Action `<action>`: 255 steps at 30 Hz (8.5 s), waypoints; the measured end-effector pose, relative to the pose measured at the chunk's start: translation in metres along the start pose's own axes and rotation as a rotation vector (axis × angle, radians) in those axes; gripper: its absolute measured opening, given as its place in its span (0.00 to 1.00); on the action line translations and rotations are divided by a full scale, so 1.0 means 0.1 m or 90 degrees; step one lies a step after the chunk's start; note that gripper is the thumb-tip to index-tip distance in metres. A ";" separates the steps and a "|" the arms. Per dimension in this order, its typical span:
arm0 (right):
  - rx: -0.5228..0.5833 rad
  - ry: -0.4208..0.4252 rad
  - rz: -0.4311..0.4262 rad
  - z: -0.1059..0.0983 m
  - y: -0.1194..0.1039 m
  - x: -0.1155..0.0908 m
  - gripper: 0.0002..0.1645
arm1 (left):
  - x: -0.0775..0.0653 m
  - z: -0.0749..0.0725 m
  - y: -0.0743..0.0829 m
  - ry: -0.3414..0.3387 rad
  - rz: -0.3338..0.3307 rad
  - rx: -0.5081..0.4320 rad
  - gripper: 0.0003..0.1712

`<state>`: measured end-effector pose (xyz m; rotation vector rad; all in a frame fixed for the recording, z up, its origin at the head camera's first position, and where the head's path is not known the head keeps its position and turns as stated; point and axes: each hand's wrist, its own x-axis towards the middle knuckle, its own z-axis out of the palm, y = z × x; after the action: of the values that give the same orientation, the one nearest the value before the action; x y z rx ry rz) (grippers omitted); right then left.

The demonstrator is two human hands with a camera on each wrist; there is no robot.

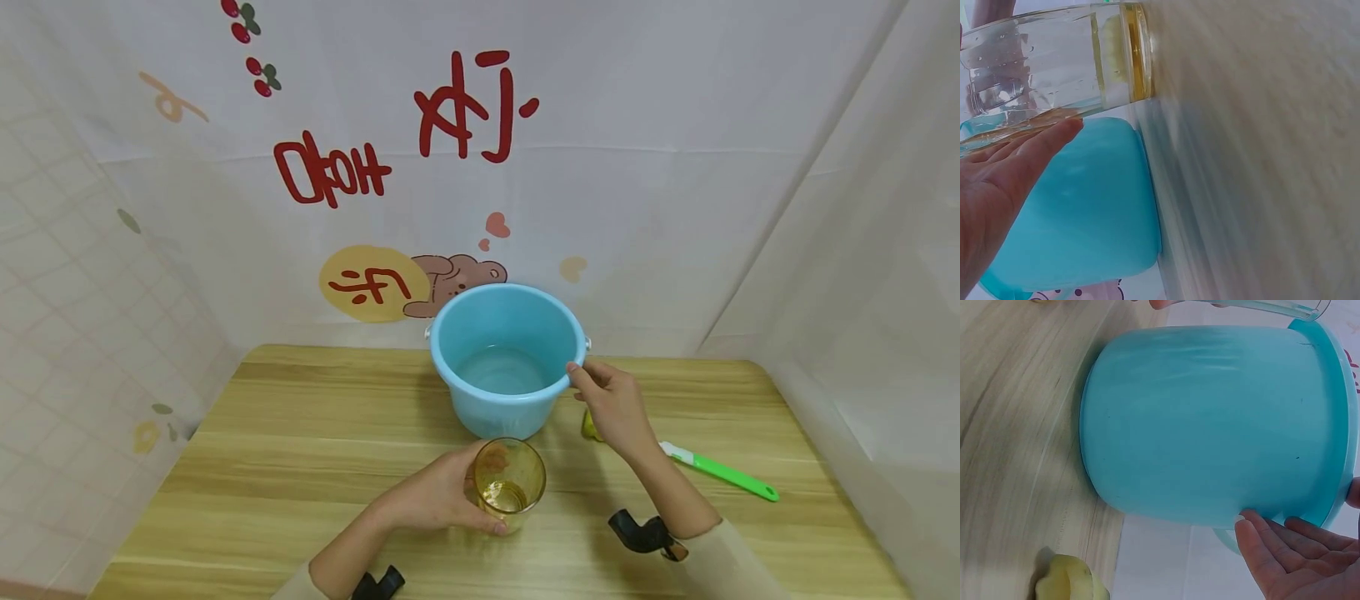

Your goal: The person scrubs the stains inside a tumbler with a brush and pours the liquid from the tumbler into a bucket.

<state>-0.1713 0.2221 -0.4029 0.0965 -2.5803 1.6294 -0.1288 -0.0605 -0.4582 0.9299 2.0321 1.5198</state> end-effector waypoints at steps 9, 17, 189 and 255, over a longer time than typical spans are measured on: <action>-0.020 0.004 -0.014 0.00 0.03 0.01 0.30 | 0.02 0.00 0.00 -0.007 0.006 -0.009 0.50; -0.018 0.005 -0.026 0.01 0.05 0.02 0.31 | 0.01 0.01 -0.02 0.004 0.003 0.006 0.51; 0.008 -0.025 -0.030 -0.02 0.05 0.02 0.29 | 0.18 -1.38 0.65 0.436 -0.056 0.335 0.55; -0.018 -0.009 -0.007 -0.02 0.02 0.01 0.31 | 0.33 -1.42 0.92 0.338 -0.076 0.486 0.54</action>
<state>-0.1726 0.2253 -0.4040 0.1203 -2.6075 1.5950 -0.2252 -0.1139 -0.3257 0.6545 3.0976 0.9744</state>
